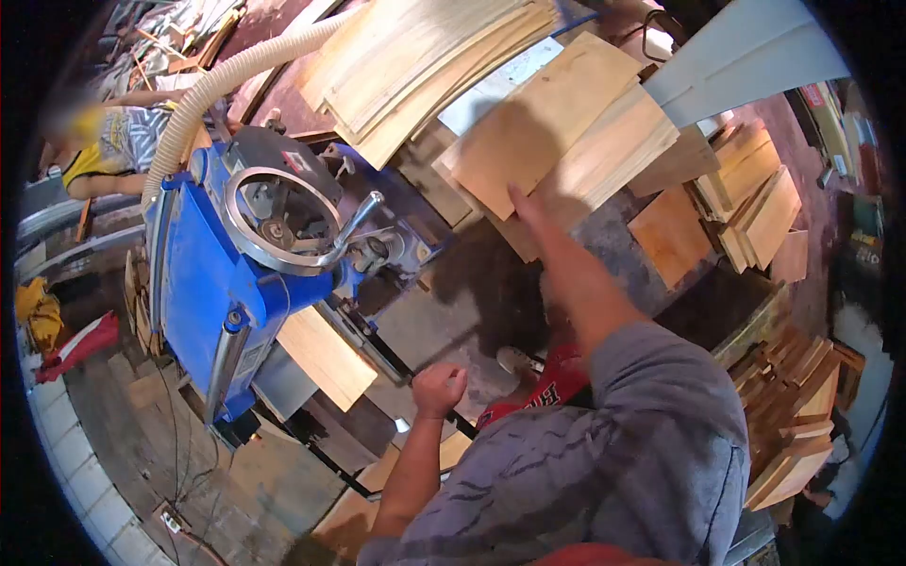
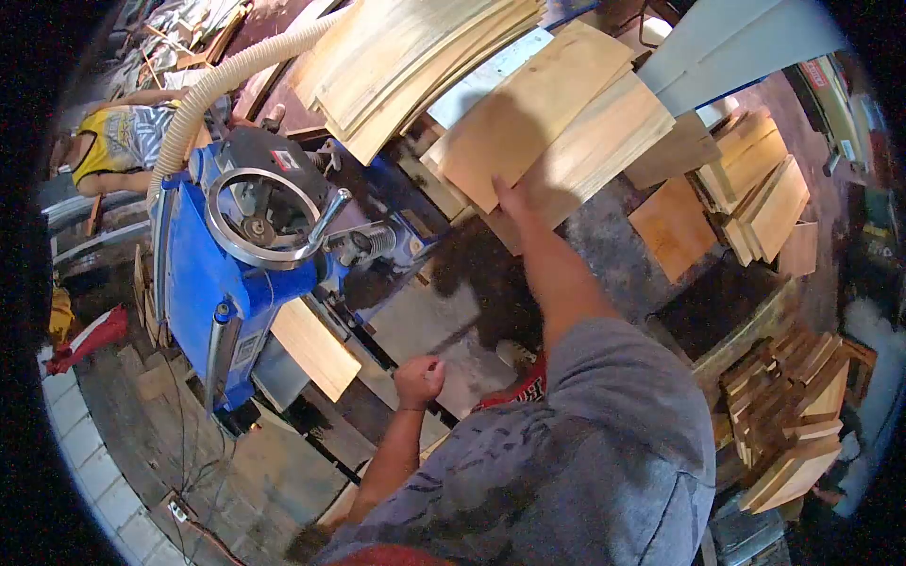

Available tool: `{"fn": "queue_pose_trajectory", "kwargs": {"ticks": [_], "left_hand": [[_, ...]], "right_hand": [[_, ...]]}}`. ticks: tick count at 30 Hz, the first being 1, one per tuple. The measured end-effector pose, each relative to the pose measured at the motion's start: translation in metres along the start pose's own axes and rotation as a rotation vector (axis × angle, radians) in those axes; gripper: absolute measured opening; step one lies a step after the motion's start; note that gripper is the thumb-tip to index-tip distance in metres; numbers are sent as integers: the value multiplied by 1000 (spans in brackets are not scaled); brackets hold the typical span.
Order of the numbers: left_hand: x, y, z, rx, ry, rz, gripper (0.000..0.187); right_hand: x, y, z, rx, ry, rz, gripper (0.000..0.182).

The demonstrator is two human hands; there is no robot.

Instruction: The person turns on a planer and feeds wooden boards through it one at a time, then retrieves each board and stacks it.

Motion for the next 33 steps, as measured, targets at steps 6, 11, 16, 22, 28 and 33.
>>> {"fn": "queue_pose_trajectory", "kwargs": {"ticks": [6,11,16,22,28,33], "left_hand": [[-7,-5,0,13,-46,-18,14],[0,2,-6,31,-115,16,17],[-8,-5,-7,20,-124,-76,20],[-5,-5,-13,57,-66,-374,25],[-19,-86,-82,181,1,-1374,39],[-63,-52,-178,60,-420,-1287,31]], "right_hand": [[-37,22,-61,22,331,154,62],[-76,20,-164,-23,548,350,59],[-127,-4,-281,-59,602,139,49],[-175,-10,-406,-300,613,-401,41],[-194,-55,-490,-473,682,-674,34],[-159,-64,-549,-525,607,-469,35]]}}
Point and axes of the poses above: each hand's wrist, its own z-axis towards the middle knuckle, its own x-axis out of the palm, y = z × x, the point moved 5 cm from there along z, towards the middle knuckle, and after that the axes turned 4 degrees about -x, right-handed, at the moved point
